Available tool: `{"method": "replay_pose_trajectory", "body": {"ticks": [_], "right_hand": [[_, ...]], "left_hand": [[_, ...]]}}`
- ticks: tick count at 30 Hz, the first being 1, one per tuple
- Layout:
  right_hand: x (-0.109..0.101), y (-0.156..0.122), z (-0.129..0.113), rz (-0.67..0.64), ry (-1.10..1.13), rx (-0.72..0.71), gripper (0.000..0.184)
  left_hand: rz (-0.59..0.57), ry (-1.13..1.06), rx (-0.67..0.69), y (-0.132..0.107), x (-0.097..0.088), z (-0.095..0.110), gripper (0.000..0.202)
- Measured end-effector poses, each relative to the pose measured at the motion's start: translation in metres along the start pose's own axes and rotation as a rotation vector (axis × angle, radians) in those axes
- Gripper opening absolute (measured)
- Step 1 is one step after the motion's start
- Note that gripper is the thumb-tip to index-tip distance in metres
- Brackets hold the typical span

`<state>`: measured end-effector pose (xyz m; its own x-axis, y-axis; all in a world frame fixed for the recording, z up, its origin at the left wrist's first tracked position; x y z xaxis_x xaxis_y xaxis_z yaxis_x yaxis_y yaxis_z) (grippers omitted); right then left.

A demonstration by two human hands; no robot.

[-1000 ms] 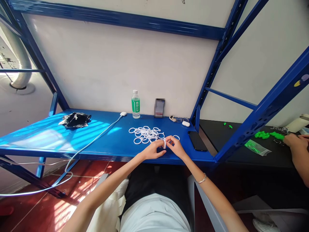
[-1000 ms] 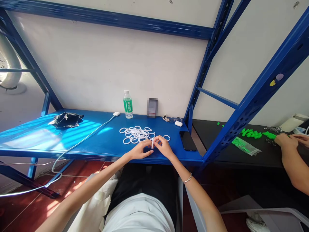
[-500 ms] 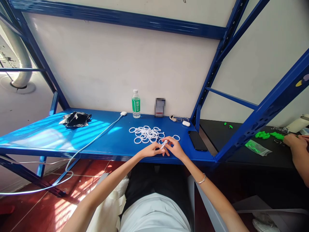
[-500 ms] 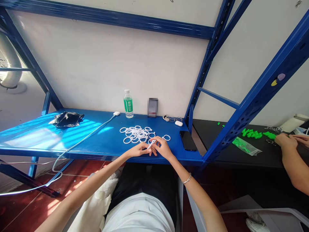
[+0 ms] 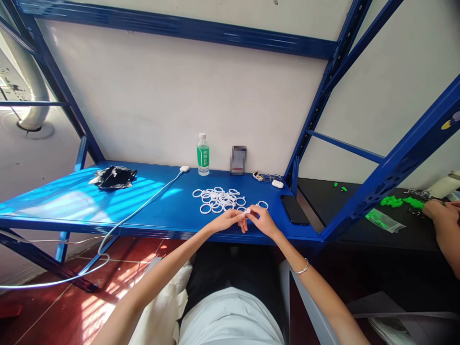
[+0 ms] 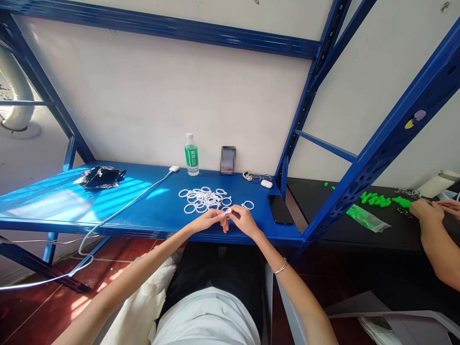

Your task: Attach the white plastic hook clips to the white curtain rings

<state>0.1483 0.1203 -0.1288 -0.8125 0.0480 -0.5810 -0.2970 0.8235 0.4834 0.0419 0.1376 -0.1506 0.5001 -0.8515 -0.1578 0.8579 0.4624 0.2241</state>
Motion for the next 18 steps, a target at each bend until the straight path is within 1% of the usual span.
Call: {"method": "replay_pose_trajectory", "body": {"ticks": [2,5,9,14,18], "right_hand": [[0.0,0.0,0.001,-0.011,0.019,0.022,0.023],[0.002,-0.001,0.003,-0.046,0.115,0.049,0.022],[0.014,-0.003,0.004,-0.16,0.284,0.09,0.026],[0.028,-0.006,-0.006,-0.318,0.433,0.109,0.032],[0.036,-0.009,-0.013,-0.433,0.608,0.131,0.038]], "left_hand": [[0.011,-0.036,-0.013,0.0,-0.001,-0.001,0.048],[0.023,-0.094,-0.018,-0.002,-0.002,-0.001,0.042],[0.022,-0.122,-0.047,-0.004,-0.002,-0.002,0.039],[-0.049,-0.09,-0.08,-0.005,0.002,-0.004,0.05],[-0.111,-0.082,-0.039,-0.006,0.007,0.003,0.052]]}}
Point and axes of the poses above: each hand's wrist, its own y-axis towards the middle knuckle, its own x-axis out of the palm, z = x × y, the point moved 7 cm from there along y, towards the middle knuckle, and after that the axes turned 2 degrees about -z, right-handed, at the moved point
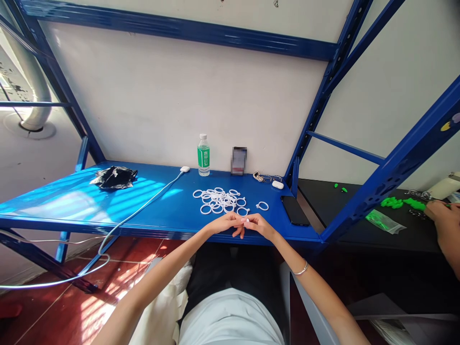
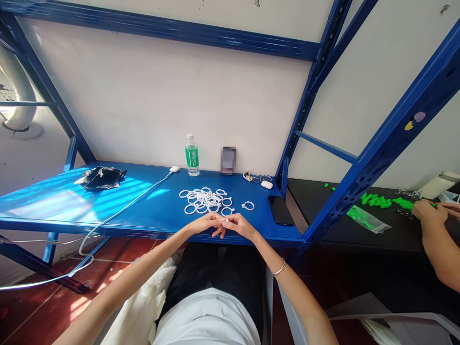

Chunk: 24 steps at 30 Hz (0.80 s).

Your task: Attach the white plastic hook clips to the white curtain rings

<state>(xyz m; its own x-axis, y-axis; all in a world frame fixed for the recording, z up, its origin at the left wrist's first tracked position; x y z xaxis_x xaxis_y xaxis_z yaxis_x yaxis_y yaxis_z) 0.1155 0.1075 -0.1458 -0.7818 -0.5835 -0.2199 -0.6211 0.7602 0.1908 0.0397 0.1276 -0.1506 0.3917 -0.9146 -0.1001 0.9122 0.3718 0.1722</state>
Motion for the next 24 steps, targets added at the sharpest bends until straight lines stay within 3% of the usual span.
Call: {"method": "replay_pose_trajectory", "body": {"ticks": [2,10,16,20,24], "right_hand": [[0.0,0.0,0.004,0.014,0.065,0.019,0.04],[-0.011,0.003,0.024,0.265,0.188,0.027,0.062],[-0.007,0.005,0.02,0.229,0.224,0.004,0.055],[-0.016,0.002,0.01,0.207,0.155,-0.036,0.05],[-0.043,-0.007,-0.001,0.313,-0.071,-0.026,0.047]], "left_hand": [[-0.018,-0.011,0.017,0.0,0.002,0.003,0.053],[-0.085,-0.151,-0.044,0.001,0.009,-0.009,0.057],[-0.099,-0.309,0.029,0.001,0.008,-0.012,0.056],[0.007,-0.273,0.039,0.002,-0.002,-0.006,0.051],[0.168,0.017,0.08,0.001,-0.02,0.005,0.042]]}}
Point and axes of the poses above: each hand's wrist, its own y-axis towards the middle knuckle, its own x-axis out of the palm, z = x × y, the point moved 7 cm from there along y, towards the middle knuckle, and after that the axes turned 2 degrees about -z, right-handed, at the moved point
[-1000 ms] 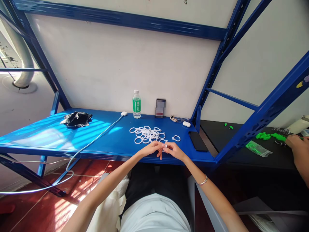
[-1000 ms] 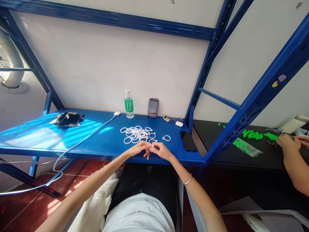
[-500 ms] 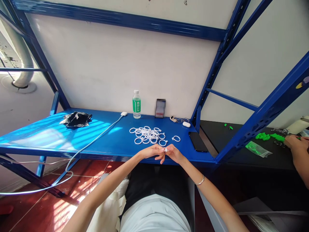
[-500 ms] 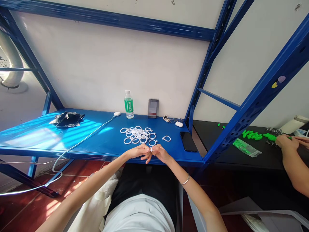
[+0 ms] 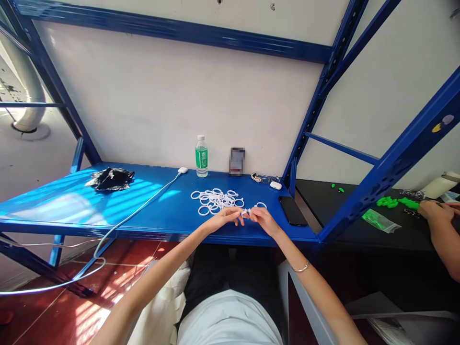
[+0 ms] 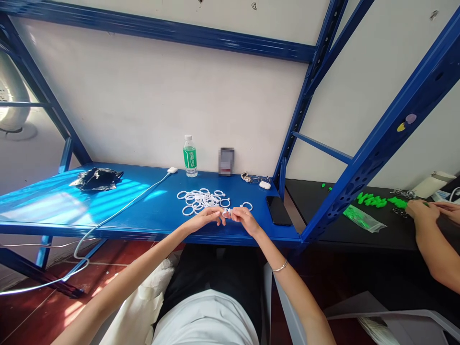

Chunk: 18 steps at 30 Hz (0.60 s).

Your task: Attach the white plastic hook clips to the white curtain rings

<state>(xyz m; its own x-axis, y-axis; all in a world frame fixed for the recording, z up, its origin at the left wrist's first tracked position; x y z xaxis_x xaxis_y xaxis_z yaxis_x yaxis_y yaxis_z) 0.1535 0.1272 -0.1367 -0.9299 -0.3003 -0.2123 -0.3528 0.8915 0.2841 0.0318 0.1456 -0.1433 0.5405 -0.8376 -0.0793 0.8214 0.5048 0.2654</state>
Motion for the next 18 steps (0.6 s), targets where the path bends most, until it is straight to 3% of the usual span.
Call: {"method": "replay_pose_trajectory", "body": {"ticks": [5,9,13,18], "right_hand": [[-0.04,-0.009,-0.009,0.204,-0.341,-0.042,0.044],[-0.045,-0.017,-0.002,0.207,-0.769,0.003,0.043],[-0.042,-0.019,0.008,0.233,-1.029,0.06,0.029],[-0.043,-0.019,0.005,0.316,-1.057,0.028,0.017]], "left_hand": [[0.133,0.682,0.094,-0.001,-0.011,0.0,0.034],[0.138,1.115,0.107,0.0,-0.003,-0.009,0.029],[0.125,1.251,0.077,0.002,-0.002,-0.014,0.023],[0.151,1.218,0.07,0.001,-0.004,-0.011,0.026]]}}
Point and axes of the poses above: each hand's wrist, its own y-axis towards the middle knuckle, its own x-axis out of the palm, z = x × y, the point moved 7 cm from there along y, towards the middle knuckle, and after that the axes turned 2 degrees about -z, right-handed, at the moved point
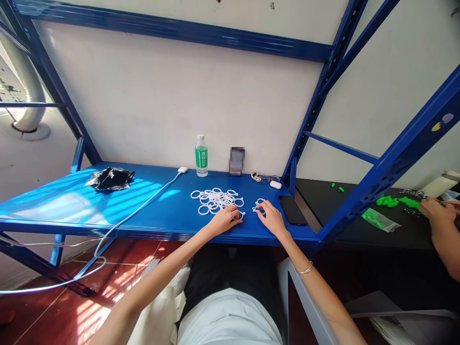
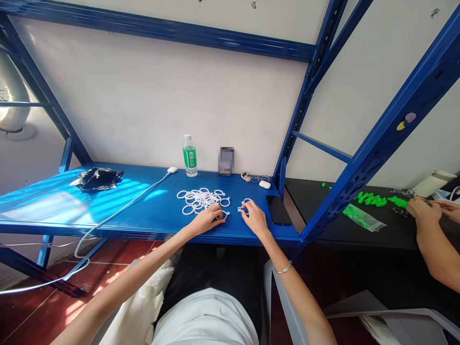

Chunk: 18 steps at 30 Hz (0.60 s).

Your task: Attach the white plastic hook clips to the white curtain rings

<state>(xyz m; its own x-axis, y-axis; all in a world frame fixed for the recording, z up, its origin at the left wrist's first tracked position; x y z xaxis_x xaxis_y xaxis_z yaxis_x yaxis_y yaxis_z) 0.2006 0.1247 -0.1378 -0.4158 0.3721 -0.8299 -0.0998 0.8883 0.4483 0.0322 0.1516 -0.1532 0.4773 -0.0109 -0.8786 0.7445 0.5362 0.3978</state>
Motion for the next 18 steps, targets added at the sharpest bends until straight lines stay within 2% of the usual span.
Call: {"method": "replay_pose_trajectory", "body": {"ticks": [3,8,12,18], "right_hand": [[-0.001,0.0,-0.005,0.012,0.101,-0.044,0.021],[0.011,0.001,-0.021,-0.072,0.334,-0.157,0.026],[0.019,0.001,-0.03,-0.09,0.42,-0.172,0.029],[0.022,0.0,-0.042,-0.11,0.502,-0.216,0.023]], "left_hand": [[0.023,-0.113,-0.003,0.0,-0.004,0.0,0.027],[0.034,-0.465,-0.035,0.001,-0.009,-0.005,0.026],[-0.06,-0.701,-0.026,0.0,-0.006,0.001,0.028],[-0.22,-1.003,0.011,-0.002,-0.001,0.015,0.03]]}}
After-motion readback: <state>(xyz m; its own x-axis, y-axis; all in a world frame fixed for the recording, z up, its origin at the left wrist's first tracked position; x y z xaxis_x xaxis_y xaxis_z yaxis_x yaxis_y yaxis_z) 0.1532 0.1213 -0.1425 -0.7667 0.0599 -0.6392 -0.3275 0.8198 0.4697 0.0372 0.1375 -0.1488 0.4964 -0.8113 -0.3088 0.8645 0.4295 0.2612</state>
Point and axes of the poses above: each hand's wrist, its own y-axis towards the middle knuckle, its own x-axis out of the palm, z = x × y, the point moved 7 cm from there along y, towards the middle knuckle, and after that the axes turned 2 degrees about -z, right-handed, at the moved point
